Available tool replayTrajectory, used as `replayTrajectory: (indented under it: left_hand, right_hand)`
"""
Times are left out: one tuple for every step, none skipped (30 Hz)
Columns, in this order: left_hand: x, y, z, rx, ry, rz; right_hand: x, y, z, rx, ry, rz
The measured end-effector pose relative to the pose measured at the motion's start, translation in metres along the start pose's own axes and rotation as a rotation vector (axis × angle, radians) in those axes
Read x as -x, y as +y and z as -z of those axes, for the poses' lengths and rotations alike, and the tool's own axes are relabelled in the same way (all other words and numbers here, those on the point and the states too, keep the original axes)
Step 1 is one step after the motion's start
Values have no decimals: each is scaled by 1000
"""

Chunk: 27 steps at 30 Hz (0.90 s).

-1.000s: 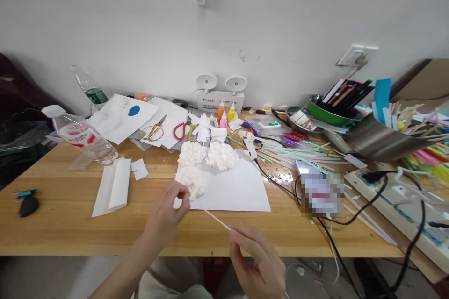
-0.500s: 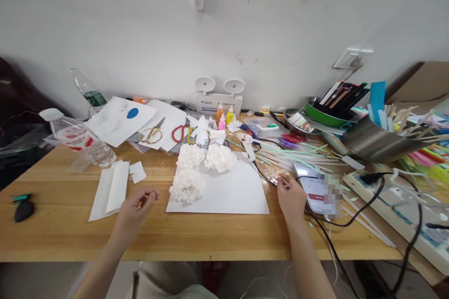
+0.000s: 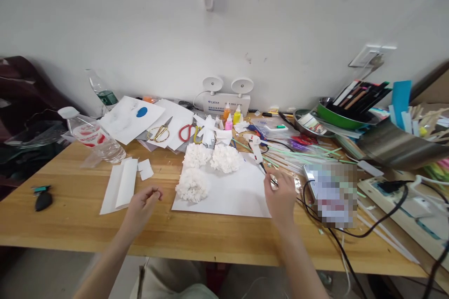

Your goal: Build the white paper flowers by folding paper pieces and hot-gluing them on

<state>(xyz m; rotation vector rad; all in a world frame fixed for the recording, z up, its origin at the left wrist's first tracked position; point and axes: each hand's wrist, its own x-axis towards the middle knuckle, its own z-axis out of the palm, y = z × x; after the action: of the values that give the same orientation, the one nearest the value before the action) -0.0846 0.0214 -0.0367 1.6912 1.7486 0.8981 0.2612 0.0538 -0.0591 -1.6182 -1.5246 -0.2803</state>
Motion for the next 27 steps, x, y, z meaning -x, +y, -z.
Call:
replayTrajectory:
  left_hand:
    - [-1, -1, -2, -36, 5, -11]
    - [-2, -2, -5, -78, 13, -30]
    - [-3, -4, -8, -123, 18, -60]
    - [-4, -6, -11, -168, 20, -98]
    - [-5, -8, -14, -207, 20, -140]
    - [-5, -10, -16, -236, 21, -179]
    - [-6, -12, -19, -252, 26, -210]
    - [-6, -13, -21, -255, 34, -232]
    - [-7, -15, -23, -248, 43, -249]
    - [-7, -16, -24, -235, 52, -263]
    - [-8, -17, -25, -221, 59, -277]
    - [-8, -17, -26, -209, 64, -294]
    - [-9, -18, -26, -199, 69, -314]
    - [-9, -19, -27, -190, 78, -334]
    - [-9, -19, -27, -180, 89, -347]
    - [-9, -20, -27, -169, 104, -350]
    - [-8, -20, -27, -161, 115, -350]
    - [-8, -21, -27, -155, 121, -345]
    - [-7, -21, -27, -151, 120, -339]
    - [-7, -20, -27, -150, 114, -339]
    - [-7, -20, -27, -148, 106, -345]
    - [-6, -20, -27, -145, 98, -354]
    - [-6, -20, -27, -140, 94, -362]
    - [-6, -19, -27, -133, 91, -367]
    - [-6, -19, -26, -125, 88, -371]
    - [-7, -19, -26, -116, 84, -370]
    - [-7, -19, -26, -108, 81, -368]
  right_hand:
    - [-2, -9, -1, -53, -27, 14]
    - [-5, -18, -4, -104, -61, 20]
    - [-9, -26, -7, -144, -101, 15]
    - [-14, -34, -12, -176, -139, 24]
    - [-21, -40, -17, -201, -185, 38]
    - [-29, -46, -24, -207, -240, 54]
    - [-37, -52, -32, -203, -303, 78]
    - [-47, -57, -41, -177, -381, 99]
    - [-56, -62, -51, -133, -477, 120]
    - [-65, -67, -61, -121, -520, 132]
    - [-74, -71, -72, -116, -549, 141]
    - [-81, -75, -83, -106, -580, 148]
    - [-87, -79, -94, -94, -609, 156]
    - [-92, -82, -105, -78, -635, 158]
    - [-96, -86, -115, -57, -655, 159]
    - [-99, -88, -124, -33, -671, 157]
    - [-101, -91, -132, -8, -683, 157]
    - [-103, -93, -139, 18, -691, 156]
    - [-106, -95, -144, 46, -692, 157]
    - [-108, -96, -148, 74, -687, 157]
    - [-111, -97, -152, 104, -678, 159]
    - [-114, -98, -155, 133, -666, 161]
    - [-117, -99, -158, 163, -656, 162]
    - [-121, -99, -161, 190, -651, 164]
    - [-123, -99, -164, 214, -652, 164]
    - [-126, -98, -167, 233, -658, 163]
    - [-128, -98, -170, 249, -665, 161]
